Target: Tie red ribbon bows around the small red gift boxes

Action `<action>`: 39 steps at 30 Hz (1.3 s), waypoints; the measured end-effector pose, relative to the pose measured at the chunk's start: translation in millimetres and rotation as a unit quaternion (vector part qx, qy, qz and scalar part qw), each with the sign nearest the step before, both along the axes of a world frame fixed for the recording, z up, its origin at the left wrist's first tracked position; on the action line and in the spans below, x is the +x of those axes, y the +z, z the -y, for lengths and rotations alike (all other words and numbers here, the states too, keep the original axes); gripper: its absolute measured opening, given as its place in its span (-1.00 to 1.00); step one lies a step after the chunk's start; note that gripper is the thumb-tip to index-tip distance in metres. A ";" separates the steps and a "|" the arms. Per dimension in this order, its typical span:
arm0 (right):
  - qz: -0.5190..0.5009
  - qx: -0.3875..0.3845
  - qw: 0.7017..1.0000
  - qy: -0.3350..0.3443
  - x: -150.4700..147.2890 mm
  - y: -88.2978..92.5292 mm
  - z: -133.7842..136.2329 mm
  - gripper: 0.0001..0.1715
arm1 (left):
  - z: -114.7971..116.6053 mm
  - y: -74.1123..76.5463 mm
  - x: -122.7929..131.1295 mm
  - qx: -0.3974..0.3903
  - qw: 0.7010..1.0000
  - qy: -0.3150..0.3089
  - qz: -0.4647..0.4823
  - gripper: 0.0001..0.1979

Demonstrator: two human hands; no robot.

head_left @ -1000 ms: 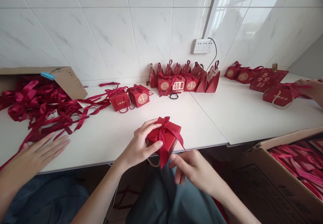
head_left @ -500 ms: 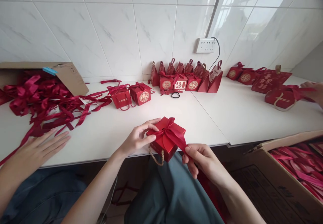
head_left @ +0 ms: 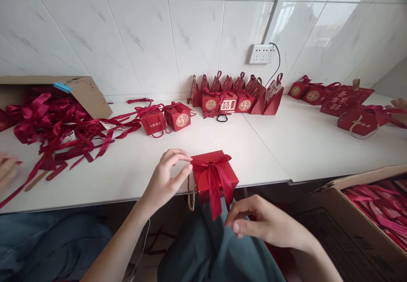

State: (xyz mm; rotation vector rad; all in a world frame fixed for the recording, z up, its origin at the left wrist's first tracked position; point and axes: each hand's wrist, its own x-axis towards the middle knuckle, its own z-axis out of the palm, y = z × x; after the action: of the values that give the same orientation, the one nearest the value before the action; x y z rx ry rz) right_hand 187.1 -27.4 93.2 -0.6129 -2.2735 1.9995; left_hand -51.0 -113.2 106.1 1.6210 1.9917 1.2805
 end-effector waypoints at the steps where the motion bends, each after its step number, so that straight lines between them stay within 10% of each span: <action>1: 0.000 -0.004 1.000 -0.005 3.4 4.2 -6.2 -0.59 | 0.8 1.8 1.5 -0.007 1.000 0.007 -0.009 -0.80; 8: -0.040 0.167 0.952 -0.254 -22.7 14.3 -43.8 -0.57 | -4.5 9.4 5.3 -0.067 0.994 -0.007 0.084 -0.75; 22: -0.066 0.156 0.963 -0.208 -56.8 20.6 -51.5 -0.61 | -8.9 19.7 7.4 -0.115 0.918 -0.109 0.364 -0.80; 30: -0.096 0.117 0.969 -0.196 -51.2 18.9 -47.8 -0.71 | -13.2 11.4 3.2 -0.118 0.944 -0.093 0.294 -0.82; 35: -0.114 0.305 0.899 -0.292 -30.0 16.6 -10.3 -0.79 | -11.7 12.7 2.3 -0.110 0.965 -0.077 0.225 -0.84; 39: -0.216 0.536 0.805 -0.134 -25.6 7.7 21.3 -0.67 | -7.9 14.1 0.4 -0.101 0.969 -0.103 0.203 -0.84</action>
State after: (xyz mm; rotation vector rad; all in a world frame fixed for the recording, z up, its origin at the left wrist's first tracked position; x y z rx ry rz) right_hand 161.5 -48.7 100.9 -0.2683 -2.3240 0.4259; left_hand -50.6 -105.3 120.2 1.3050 1.6038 1.1742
